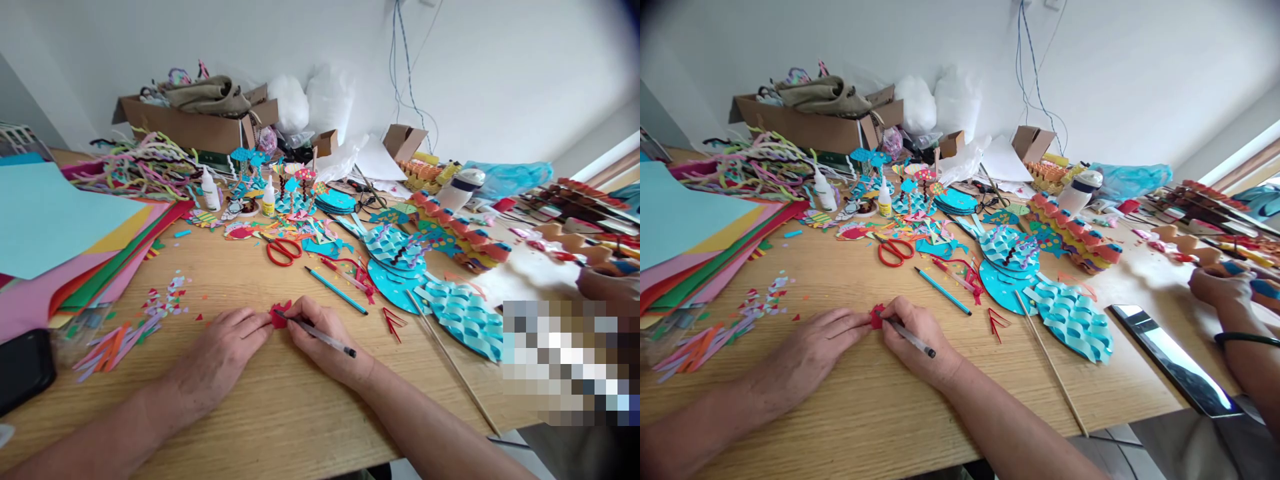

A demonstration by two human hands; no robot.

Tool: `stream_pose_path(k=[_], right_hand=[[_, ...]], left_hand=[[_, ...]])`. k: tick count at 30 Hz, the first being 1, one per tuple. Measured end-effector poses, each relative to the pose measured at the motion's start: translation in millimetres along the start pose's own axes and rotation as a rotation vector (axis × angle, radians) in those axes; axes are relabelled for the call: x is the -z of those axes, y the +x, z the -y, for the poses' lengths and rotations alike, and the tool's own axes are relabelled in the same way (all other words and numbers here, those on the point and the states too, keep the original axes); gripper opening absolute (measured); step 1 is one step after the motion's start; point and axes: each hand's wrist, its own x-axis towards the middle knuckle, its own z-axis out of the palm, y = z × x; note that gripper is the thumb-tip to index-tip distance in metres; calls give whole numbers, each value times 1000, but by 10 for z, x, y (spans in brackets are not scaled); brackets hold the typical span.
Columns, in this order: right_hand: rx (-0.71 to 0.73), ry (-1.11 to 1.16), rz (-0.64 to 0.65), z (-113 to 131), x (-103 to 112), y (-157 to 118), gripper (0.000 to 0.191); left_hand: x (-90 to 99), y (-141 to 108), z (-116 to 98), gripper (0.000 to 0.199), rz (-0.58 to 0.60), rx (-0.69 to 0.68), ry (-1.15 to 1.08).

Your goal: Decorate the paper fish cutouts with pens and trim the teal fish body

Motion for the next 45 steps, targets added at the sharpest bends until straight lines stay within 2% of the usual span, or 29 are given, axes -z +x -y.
stream_pose_path(k=[22,45], right_hand=[[37,-94,-7,-13,1,-4,10],[-18,-110,-71,21,17,-21,8]], left_hand=[[70,37,-37,37,33,2,46],[11,-3,8,40,-33,0,14]])
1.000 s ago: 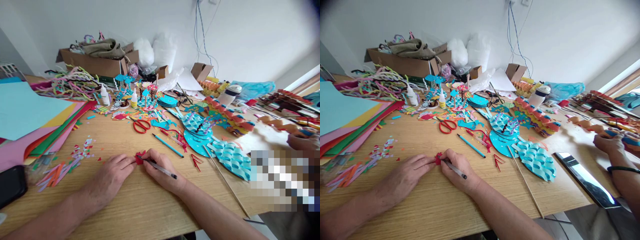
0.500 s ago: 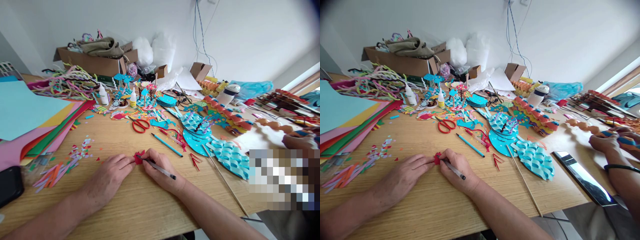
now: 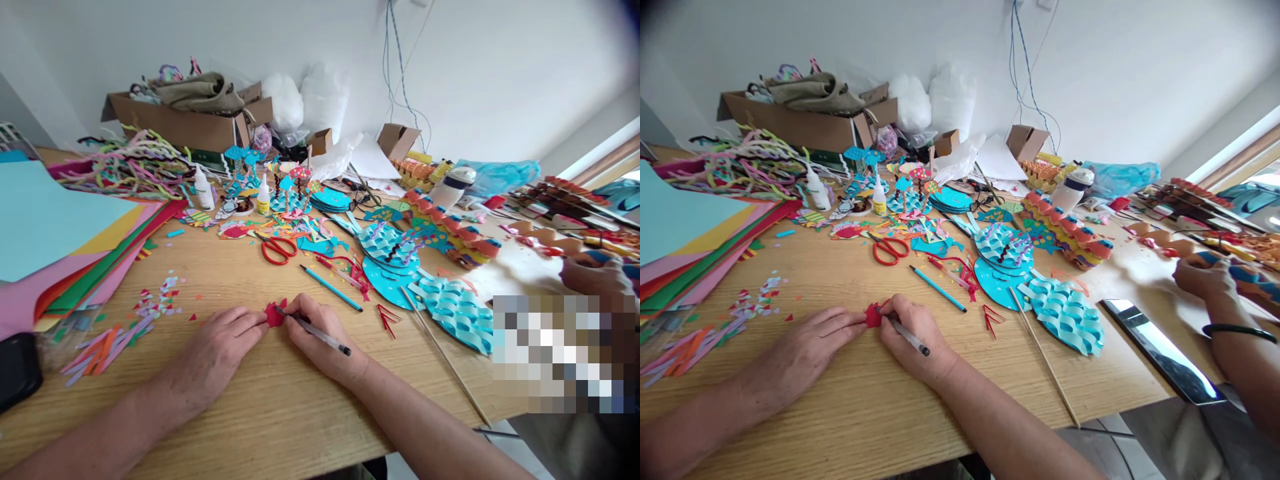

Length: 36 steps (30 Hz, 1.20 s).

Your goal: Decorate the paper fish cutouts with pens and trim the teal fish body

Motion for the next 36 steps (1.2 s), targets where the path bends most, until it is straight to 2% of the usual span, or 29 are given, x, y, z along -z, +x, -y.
stream_pose_path(k=[16,22,36], right_hand=[[-7,36,-56,-41,-17,-1,3],[-1,65,21,-6,-10,10,9],[8,16,31,-20,-25,18,11]], left_hand=[[11,11,-14,42,36,16,-2],[41,34,-27,41,34,7,-25],[41,49,-39,34,39,11,-16]])
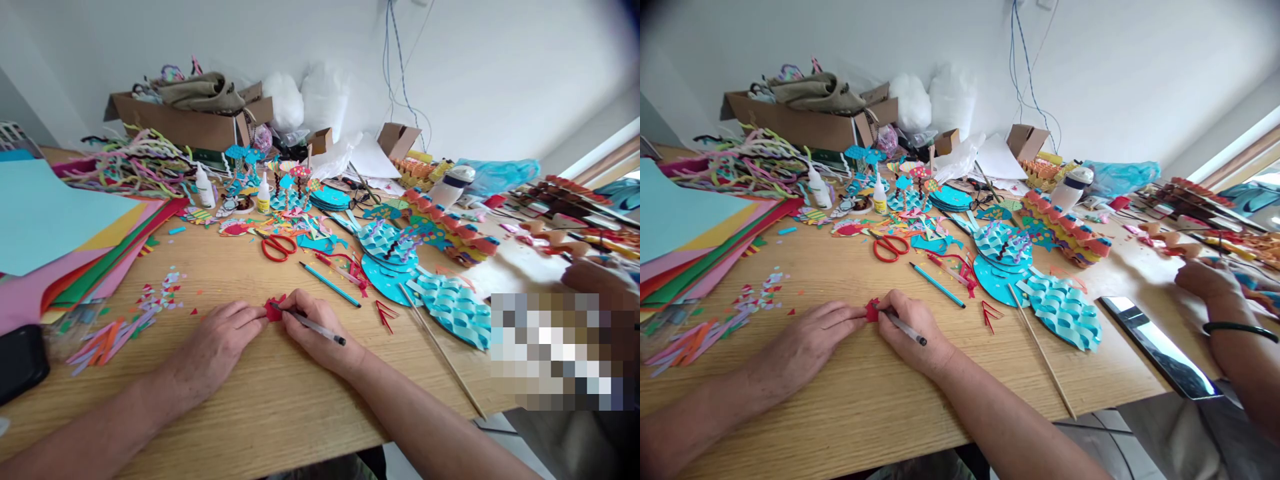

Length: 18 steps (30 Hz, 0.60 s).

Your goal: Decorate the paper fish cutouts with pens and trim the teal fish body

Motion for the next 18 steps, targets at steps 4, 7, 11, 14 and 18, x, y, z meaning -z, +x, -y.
stream_pose_path(k=[4,7,11,14,18], right_hand=[[-3,-9,-19,-13,-1,-1,11],[0,-2,-19,-12,3,-2,11],[10,-13,-30,-11,7,-1,9],[1,-45,-34,-8,10,-2,9],[-10,-67,-53,-2,13,-1,8]], left_hand=[[11,1,1,37,6,0,10],[4,-4,10,38,8,0,15],[-12,-13,18,38,2,11,11],[-20,-18,17,38,3,12,-3],[-25,-21,13,37,0,12,-14]])
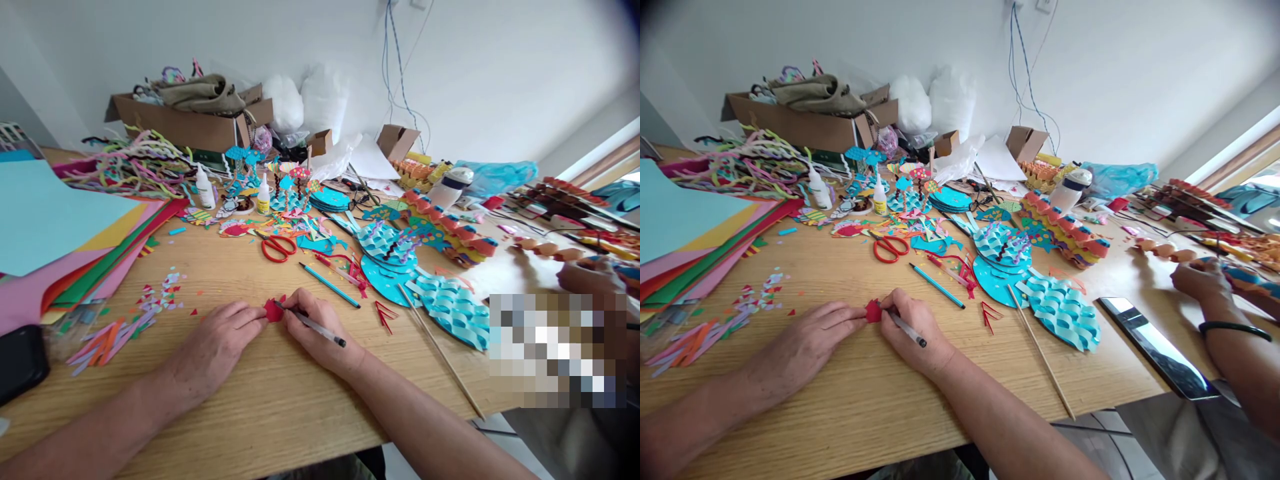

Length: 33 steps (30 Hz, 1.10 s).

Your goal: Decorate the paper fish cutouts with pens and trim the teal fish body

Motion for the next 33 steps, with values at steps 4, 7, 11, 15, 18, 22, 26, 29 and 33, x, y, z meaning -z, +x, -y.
stream_pose_path(k=[4,7,11,15,18,22,26,29,33], right_hand=[[-2,7,-6,-5,-2,4,8],[-5,3,-13,-12,-4,6,7],[-5,2,-17,-9,-6,7,7],[11,24,-32,-2,-9,2,7],[-3,60,-35,-1,-12,-2,7],[-15,45,-9,8,-11,-4,9],[0,41,29,22,-13,-3,11],[9,32,38,25,-21,1,11],[12,18,35,6,-34,2,11]], left_hand=[[11,2,2,38,3,4,-12],[18,6,3,41,-3,0,-14],[10,7,5,40,-11,-1,-12],[6,4,0,38,-16,1,-12],[5,1,-4,36,-12,4,-16],[-23,-7,4,37,-3,3,5],[-58,-20,18,38,3,-5,28],[-63,-32,19,37,6,-9,34],[-64,-37,19,36,3,-28,46]])
